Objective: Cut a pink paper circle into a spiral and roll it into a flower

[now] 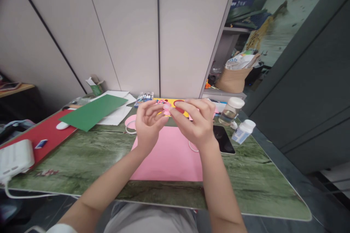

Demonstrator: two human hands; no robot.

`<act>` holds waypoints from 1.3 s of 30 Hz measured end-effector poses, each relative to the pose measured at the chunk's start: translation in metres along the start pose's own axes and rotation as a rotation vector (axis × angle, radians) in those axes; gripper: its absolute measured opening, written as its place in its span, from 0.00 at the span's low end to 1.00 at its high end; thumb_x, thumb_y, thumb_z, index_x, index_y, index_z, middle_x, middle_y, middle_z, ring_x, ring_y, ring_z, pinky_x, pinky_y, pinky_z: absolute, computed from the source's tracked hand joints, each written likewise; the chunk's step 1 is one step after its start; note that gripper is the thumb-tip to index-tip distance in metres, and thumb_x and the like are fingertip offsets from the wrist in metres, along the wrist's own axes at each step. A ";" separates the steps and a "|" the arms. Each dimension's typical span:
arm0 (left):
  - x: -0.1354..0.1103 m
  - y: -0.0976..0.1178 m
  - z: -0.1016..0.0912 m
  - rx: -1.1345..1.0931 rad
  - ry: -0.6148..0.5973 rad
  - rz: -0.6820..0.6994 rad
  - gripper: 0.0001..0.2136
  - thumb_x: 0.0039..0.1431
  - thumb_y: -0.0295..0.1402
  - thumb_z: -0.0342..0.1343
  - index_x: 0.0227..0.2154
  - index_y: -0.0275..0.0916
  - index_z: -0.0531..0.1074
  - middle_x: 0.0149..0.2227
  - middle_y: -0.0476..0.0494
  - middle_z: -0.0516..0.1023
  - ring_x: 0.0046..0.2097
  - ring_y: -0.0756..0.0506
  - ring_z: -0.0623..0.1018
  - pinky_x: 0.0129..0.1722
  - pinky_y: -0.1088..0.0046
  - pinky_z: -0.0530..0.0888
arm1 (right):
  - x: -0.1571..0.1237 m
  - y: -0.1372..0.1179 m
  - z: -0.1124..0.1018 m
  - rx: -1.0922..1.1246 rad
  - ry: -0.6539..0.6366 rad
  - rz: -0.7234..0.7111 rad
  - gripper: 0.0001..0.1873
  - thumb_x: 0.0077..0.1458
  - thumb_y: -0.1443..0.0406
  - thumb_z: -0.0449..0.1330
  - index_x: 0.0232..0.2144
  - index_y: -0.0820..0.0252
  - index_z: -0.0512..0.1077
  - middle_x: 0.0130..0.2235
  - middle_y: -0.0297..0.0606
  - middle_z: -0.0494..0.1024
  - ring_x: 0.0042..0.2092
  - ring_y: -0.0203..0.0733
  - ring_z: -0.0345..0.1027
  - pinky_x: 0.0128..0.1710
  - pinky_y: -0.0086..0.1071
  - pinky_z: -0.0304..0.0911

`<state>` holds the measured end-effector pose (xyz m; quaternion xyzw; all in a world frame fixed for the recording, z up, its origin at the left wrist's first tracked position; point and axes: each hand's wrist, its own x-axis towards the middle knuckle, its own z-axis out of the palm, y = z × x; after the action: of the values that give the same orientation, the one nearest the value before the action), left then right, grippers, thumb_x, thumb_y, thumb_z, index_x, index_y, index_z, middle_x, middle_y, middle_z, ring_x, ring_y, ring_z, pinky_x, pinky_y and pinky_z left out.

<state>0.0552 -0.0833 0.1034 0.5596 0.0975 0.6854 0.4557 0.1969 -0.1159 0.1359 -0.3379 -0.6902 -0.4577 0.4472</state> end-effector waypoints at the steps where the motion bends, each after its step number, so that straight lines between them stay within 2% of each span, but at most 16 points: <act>1: 0.000 0.001 0.000 -0.018 -0.003 -0.045 0.22 0.46 0.29 0.64 0.43 0.42 0.63 0.39 0.46 0.76 0.44 0.49 0.78 0.44 0.73 0.76 | -0.001 0.000 0.000 0.003 -0.002 -0.009 0.13 0.47 0.66 0.65 0.36 0.44 0.73 0.38 0.30 0.77 0.42 0.41 0.65 0.42 0.39 0.59; 4: 0.001 0.002 -0.001 -0.035 -0.003 -0.121 0.21 0.45 0.29 0.64 0.42 0.41 0.64 0.38 0.46 0.78 0.42 0.49 0.79 0.44 0.72 0.76 | -0.002 0.001 0.002 0.007 0.000 -0.025 0.13 0.48 0.67 0.64 0.36 0.44 0.73 0.38 0.31 0.77 0.42 0.42 0.65 0.43 0.40 0.58; 12: 0.001 -0.001 0.000 -0.005 0.028 -0.182 0.17 0.49 0.32 0.62 0.41 0.40 0.64 0.41 0.42 0.79 0.46 0.45 0.78 0.45 0.68 0.76 | 0.001 -0.002 0.003 -0.071 0.024 -0.080 0.13 0.48 0.67 0.64 0.37 0.46 0.72 0.37 0.30 0.78 0.41 0.41 0.66 0.42 0.39 0.58; 18: 0.003 -0.002 0.000 -0.154 0.076 -0.295 0.11 0.54 0.33 0.57 0.39 0.39 0.66 0.32 0.46 0.80 0.40 0.48 0.79 0.45 0.68 0.75 | -0.002 -0.005 0.006 -0.110 0.009 -0.076 0.13 0.49 0.66 0.64 0.37 0.44 0.72 0.37 0.29 0.79 0.41 0.40 0.67 0.42 0.39 0.58; 22: 0.006 0.000 0.001 -0.237 0.086 -0.356 0.11 0.52 0.32 0.58 0.38 0.39 0.66 0.32 0.47 0.80 0.39 0.49 0.79 0.43 0.70 0.75 | -0.002 -0.006 0.007 -0.106 -0.018 -0.051 0.12 0.49 0.66 0.64 0.37 0.44 0.72 0.37 0.29 0.78 0.42 0.40 0.66 0.43 0.39 0.58; 27: 0.006 0.000 0.000 -0.227 0.070 -0.360 0.11 0.52 0.34 0.58 0.38 0.39 0.66 0.33 0.47 0.79 0.40 0.48 0.79 0.45 0.67 0.74 | 0.001 -0.008 0.006 -0.114 -0.008 -0.059 0.09 0.48 0.66 0.64 0.33 0.47 0.72 0.37 0.29 0.78 0.41 0.41 0.66 0.43 0.38 0.58; 29: 0.005 -0.002 0.000 -0.194 0.060 -0.316 0.10 0.53 0.33 0.57 0.37 0.39 0.66 0.35 0.45 0.79 0.42 0.48 0.78 0.45 0.67 0.74 | 0.002 -0.008 0.006 -0.104 -0.013 -0.064 0.09 0.48 0.67 0.64 0.33 0.48 0.73 0.37 0.30 0.78 0.42 0.41 0.66 0.44 0.38 0.58; 31: 0.004 -0.005 0.000 -0.119 0.070 -0.211 0.09 0.53 0.32 0.58 0.36 0.39 0.66 0.38 0.45 0.78 0.43 0.48 0.77 0.44 0.69 0.74 | 0.003 -0.009 0.005 -0.097 -0.018 -0.052 0.08 0.48 0.66 0.64 0.33 0.49 0.72 0.37 0.31 0.78 0.42 0.41 0.66 0.44 0.38 0.58; 36: 0.004 -0.014 -0.005 0.230 0.124 0.238 0.06 0.50 0.27 0.60 0.31 0.39 0.68 0.34 0.48 0.73 0.38 0.51 0.74 0.40 0.73 0.72 | 0.006 -0.009 0.003 -0.102 -0.022 -0.037 0.08 0.47 0.65 0.65 0.32 0.51 0.71 0.36 0.31 0.78 0.43 0.40 0.65 0.44 0.38 0.57; 39: 0.005 -0.016 -0.008 0.357 0.083 0.386 0.04 0.51 0.25 0.58 0.29 0.39 0.69 0.30 0.49 0.73 0.36 0.52 0.74 0.39 0.72 0.71 | 0.007 -0.009 0.002 -0.072 -0.044 -0.024 0.09 0.47 0.66 0.64 0.33 0.50 0.71 0.37 0.32 0.77 0.44 0.40 0.64 0.44 0.38 0.56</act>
<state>0.0569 -0.0673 0.0938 0.6106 0.1269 0.7540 0.2061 0.1856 -0.1171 0.1390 -0.3553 -0.6870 -0.4800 0.4140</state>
